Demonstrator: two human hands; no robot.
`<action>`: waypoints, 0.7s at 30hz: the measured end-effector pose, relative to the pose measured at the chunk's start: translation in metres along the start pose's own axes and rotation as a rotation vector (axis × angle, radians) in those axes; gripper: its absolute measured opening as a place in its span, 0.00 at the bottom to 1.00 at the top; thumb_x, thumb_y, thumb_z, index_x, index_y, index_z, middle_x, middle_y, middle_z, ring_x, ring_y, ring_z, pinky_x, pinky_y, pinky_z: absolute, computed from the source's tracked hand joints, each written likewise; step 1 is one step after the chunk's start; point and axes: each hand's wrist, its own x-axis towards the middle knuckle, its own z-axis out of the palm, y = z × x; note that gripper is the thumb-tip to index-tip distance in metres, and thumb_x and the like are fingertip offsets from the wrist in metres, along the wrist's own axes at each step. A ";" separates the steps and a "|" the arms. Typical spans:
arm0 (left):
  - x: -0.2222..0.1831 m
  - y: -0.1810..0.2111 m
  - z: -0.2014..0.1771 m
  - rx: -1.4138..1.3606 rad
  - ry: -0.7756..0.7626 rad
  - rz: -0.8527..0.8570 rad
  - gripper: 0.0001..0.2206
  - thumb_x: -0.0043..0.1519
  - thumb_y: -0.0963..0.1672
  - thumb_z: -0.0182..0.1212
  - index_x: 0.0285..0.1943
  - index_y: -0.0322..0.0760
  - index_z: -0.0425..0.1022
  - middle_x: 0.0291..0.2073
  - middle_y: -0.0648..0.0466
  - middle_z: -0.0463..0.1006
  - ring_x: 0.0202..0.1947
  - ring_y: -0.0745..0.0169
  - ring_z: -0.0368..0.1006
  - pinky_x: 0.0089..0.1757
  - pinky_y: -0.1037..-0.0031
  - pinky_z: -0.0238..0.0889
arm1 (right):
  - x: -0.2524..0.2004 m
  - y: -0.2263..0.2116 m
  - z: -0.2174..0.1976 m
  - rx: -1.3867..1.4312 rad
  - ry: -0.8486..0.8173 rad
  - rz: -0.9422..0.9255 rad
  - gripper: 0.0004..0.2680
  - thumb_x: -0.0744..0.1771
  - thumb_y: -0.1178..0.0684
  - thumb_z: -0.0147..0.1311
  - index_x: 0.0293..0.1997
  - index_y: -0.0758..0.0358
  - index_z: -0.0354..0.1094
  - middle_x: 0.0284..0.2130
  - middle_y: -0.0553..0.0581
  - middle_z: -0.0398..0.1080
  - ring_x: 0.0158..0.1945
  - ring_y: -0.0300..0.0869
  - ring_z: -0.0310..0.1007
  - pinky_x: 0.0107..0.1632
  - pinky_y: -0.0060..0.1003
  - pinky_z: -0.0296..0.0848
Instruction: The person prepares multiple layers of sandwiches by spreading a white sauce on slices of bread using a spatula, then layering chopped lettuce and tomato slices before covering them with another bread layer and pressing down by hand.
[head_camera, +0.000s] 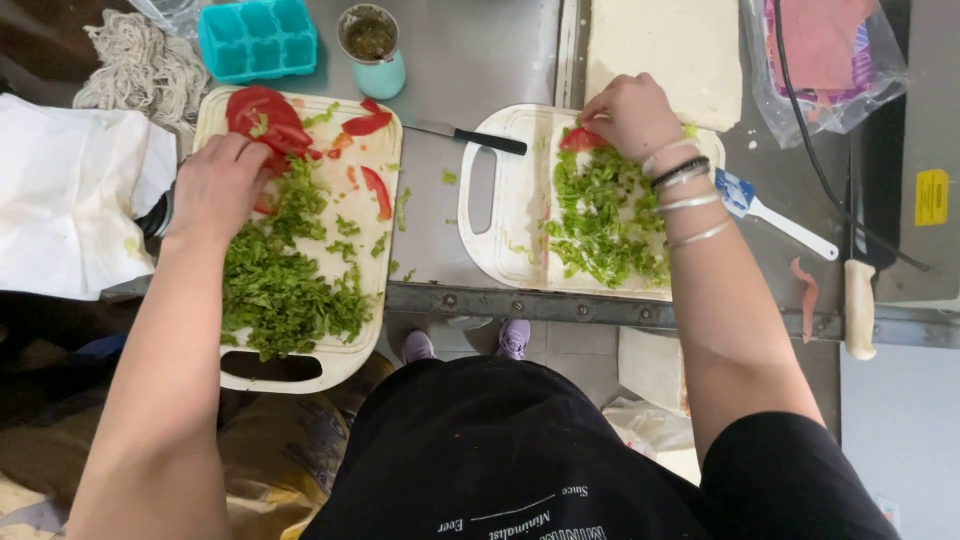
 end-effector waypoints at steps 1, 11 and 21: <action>0.002 -0.001 0.004 0.003 0.001 -0.010 0.14 0.71 0.45 0.74 0.65 0.43 0.86 0.56 0.50 0.85 0.57 0.45 0.82 0.42 0.60 0.81 | -0.004 0.000 0.000 -0.003 0.001 -0.010 0.05 0.75 0.46 0.70 0.53 0.48 0.90 0.45 0.54 0.87 0.48 0.48 0.80 0.67 0.56 0.74; -0.027 -0.030 -0.028 -0.529 0.052 -0.247 0.09 0.75 0.49 0.80 0.52 0.44 0.90 0.54 0.53 0.88 0.56 0.46 0.79 0.54 0.52 0.68 | -0.014 -0.156 -0.054 0.262 0.263 -0.211 0.06 0.76 0.58 0.69 0.60 0.63 0.85 0.54 0.64 0.86 0.59 0.57 0.81 0.69 0.58 0.76; 0.004 0.017 -0.160 -1.672 0.123 -0.691 0.07 0.74 0.40 0.73 0.54 0.44 0.78 0.51 0.55 0.88 0.55 0.62 0.90 0.58 0.66 0.93 | -0.006 -0.269 -0.068 0.825 0.187 -0.314 0.11 0.75 0.59 0.66 0.66 0.65 0.79 0.56 0.63 0.85 0.55 0.45 0.87 0.61 0.35 0.88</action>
